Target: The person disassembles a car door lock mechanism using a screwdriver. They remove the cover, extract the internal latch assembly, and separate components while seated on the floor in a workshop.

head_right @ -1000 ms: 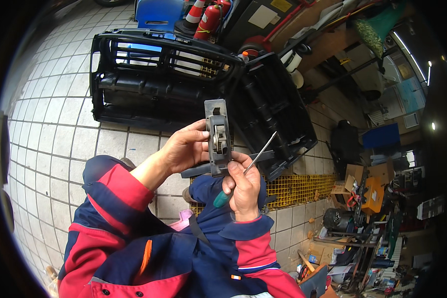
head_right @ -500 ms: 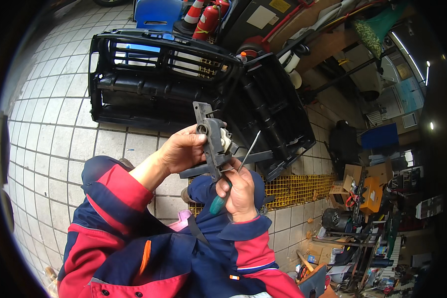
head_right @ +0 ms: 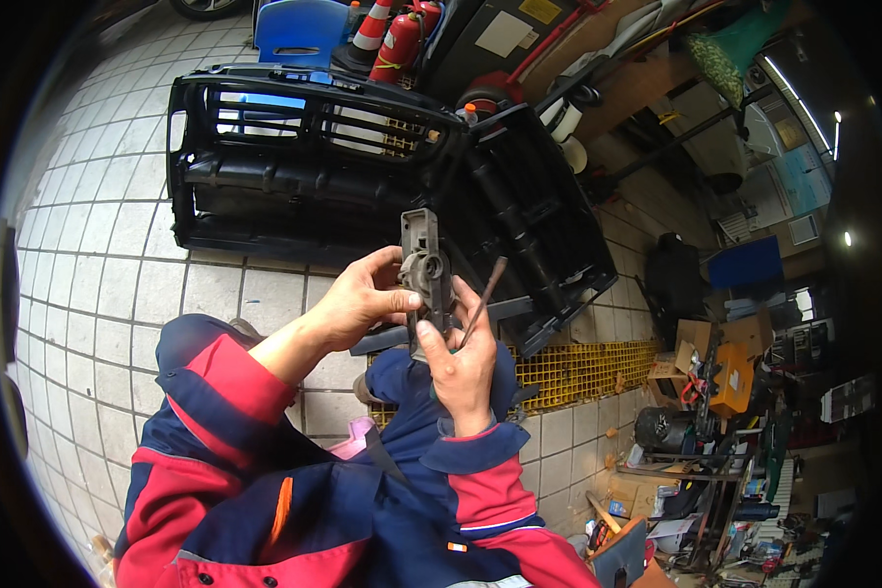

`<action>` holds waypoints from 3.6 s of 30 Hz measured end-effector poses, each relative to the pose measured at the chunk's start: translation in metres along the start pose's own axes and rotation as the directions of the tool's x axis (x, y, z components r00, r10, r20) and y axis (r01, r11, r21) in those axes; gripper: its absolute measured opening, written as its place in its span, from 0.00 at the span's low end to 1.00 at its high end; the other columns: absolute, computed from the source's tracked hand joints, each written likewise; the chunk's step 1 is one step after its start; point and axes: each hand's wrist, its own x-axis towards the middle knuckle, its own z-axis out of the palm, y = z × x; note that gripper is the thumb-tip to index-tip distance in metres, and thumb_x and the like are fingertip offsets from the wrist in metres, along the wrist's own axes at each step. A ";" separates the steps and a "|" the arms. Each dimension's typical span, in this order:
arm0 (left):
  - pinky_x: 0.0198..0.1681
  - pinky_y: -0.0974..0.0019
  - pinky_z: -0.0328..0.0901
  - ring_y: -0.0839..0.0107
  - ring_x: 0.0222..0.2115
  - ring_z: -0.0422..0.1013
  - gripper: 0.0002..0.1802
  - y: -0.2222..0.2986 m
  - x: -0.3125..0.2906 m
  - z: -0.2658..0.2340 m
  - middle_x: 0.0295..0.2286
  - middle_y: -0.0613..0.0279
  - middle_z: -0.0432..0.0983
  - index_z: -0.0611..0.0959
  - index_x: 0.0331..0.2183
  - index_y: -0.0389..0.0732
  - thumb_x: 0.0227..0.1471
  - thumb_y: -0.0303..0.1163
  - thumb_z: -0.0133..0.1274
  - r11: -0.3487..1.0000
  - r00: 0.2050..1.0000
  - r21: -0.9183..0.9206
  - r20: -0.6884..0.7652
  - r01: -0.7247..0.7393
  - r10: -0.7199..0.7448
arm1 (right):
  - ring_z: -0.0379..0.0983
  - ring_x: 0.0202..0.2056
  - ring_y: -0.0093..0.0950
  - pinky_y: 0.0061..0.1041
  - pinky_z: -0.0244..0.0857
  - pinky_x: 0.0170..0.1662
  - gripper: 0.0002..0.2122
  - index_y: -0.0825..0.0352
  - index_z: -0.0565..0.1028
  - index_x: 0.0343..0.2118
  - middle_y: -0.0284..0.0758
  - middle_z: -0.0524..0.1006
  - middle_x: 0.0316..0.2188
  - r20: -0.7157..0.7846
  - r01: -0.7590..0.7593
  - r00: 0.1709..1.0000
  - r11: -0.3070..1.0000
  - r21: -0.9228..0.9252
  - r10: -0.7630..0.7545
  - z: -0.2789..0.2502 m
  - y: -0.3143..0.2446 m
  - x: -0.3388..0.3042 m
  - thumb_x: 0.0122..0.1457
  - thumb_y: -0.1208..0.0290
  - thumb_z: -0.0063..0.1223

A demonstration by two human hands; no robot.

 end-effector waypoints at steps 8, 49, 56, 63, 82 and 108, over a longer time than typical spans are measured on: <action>0.44 0.67 0.78 0.75 0.38 0.78 0.25 -0.002 0.006 -0.008 0.42 0.59 0.82 0.78 0.56 0.34 0.62 0.33 0.65 0.997 0.997 -0.002 0.023 0.078 -0.078 | 0.69 0.21 0.16 0.17 0.58 0.17 0.28 0.72 0.68 0.65 0.32 0.79 0.33 0.122 -0.333 0.943 0.889 0.313 0.310 -0.016 0.002 0.002 0.68 0.59 0.53; 0.61 0.50 0.69 0.55 0.54 0.76 0.23 -0.014 0.033 -0.039 0.52 0.48 0.80 0.77 0.57 0.34 0.68 0.37 0.44 0.916 0.923 -0.400 -0.365 -0.036 -0.123 | 0.70 0.23 0.16 0.17 0.61 0.24 0.14 0.72 0.80 0.46 0.34 0.81 0.31 0.137 -0.239 0.970 0.880 0.410 0.199 -0.022 0.047 0.107 0.63 0.66 0.59; 0.63 0.50 0.68 0.54 0.55 0.76 0.28 -0.011 0.031 -0.038 0.52 0.46 0.80 0.75 0.60 0.32 0.62 0.35 0.45 0.906 0.956 -0.420 -0.283 -0.046 -0.082 | 0.69 0.23 0.16 0.17 0.60 0.24 0.16 0.72 0.79 0.46 0.33 0.80 0.32 0.150 -0.203 0.976 0.897 0.393 0.155 -0.025 0.046 0.105 0.61 0.64 0.61; 0.62 0.50 0.68 0.54 0.53 0.77 0.25 -0.015 0.030 -0.041 0.51 0.48 0.81 0.78 0.56 0.31 0.62 0.35 0.44 0.893 0.955 -0.445 -0.288 -0.064 -0.075 | 0.70 0.24 0.15 0.17 0.59 0.24 0.16 0.70 0.79 0.47 0.32 0.81 0.31 0.154 -0.255 0.966 0.862 0.438 0.207 -0.023 0.047 0.105 0.65 0.62 0.57; 0.62 0.50 0.68 0.58 0.55 0.77 0.27 -0.011 0.027 -0.035 0.51 0.51 0.81 0.76 0.59 0.33 0.58 0.23 0.55 0.926 0.968 -0.348 -0.244 -0.145 0.060 | 0.78 0.35 0.25 0.20 0.65 0.26 0.19 0.69 0.79 0.46 0.40 0.79 0.50 0.179 -0.238 0.969 0.843 0.482 0.170 -0.026 0.057 0.110 0.60 0.58 0.57; 0.61 0.62 0.67 0.68 0.51 0.77 0.29 -0.016 0.030 -0.035 0.47 0.58 0.83 0.78 0.57 0.33 0.56 0.26 0.68 0.987 0.953 -0.091 -0.283 -0.136 0.105 | 0.79 0.40 0.30 0.25 0.67 0.29 0.18 0.65 0.78 0.45 0.37 0.81 0.50 0.175 -0.322 0.947 0.770 0.552 0.270 -0.023 0.074 0.113 0.58 0.58 0.53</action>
